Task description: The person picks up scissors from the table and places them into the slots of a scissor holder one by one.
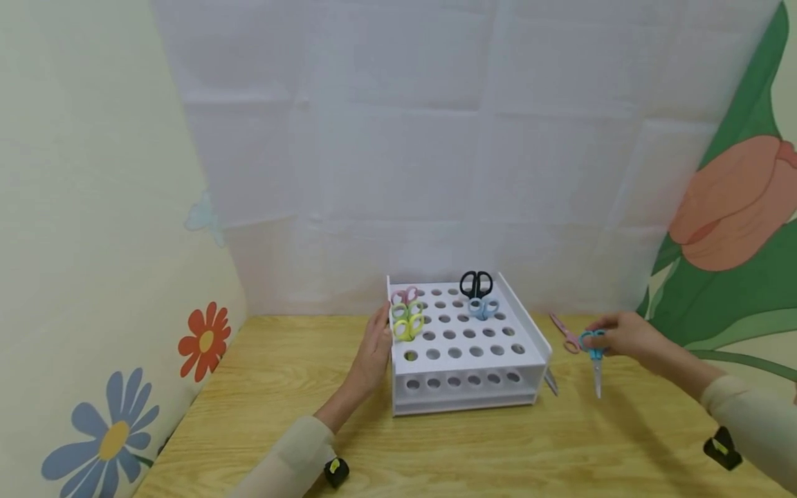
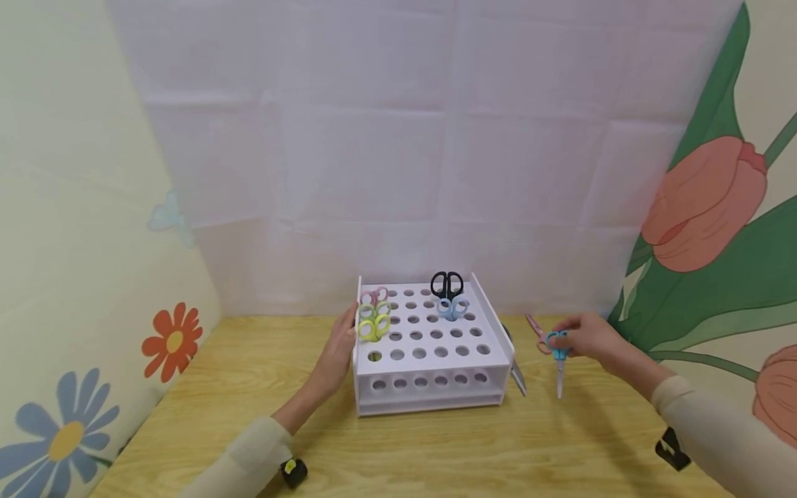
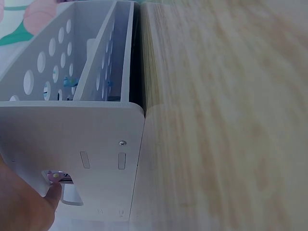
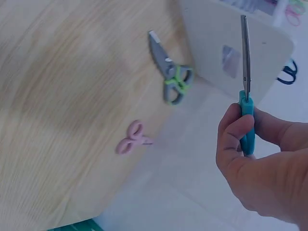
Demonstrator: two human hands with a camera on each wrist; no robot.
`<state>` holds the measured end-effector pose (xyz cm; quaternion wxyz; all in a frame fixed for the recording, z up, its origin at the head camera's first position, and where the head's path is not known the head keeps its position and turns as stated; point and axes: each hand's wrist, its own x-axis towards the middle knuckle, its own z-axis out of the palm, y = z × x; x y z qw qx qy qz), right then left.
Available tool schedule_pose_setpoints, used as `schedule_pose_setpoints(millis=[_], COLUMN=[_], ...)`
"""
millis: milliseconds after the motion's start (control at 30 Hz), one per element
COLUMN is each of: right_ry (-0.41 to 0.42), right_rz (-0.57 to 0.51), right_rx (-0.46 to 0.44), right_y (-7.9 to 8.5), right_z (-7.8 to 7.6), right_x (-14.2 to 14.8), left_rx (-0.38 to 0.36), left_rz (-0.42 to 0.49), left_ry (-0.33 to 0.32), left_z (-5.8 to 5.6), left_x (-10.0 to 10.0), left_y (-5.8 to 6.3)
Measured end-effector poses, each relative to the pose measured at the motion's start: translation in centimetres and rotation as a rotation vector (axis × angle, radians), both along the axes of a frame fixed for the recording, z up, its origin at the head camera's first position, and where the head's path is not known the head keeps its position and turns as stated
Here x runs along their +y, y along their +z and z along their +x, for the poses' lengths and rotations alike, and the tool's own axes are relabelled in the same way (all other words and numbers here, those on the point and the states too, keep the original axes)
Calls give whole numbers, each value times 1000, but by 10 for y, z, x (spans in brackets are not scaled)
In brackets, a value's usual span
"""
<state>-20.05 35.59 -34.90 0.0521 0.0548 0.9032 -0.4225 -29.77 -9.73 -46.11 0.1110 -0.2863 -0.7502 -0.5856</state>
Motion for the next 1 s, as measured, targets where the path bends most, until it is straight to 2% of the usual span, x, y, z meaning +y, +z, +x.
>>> schedule_pose_setpoints(millis=[200,533,833,1000], right_ry=[23,65,82,89], right_rz=[-18,-52,-128,-98], right_rx=[-42,-5,74,131], right_y=[17,47,59,61], right_z=[1,-1,-9,-17], right_x=[-12,-32,-56,-67], left_rx=[6,11,4,2], left_rz=[12,13,0,-2], left_ry=[1,-5,4,5], left_z=[-1,-1,0,0], left_x=[1,1,0,0], left_y=[-3,-1,0,1])
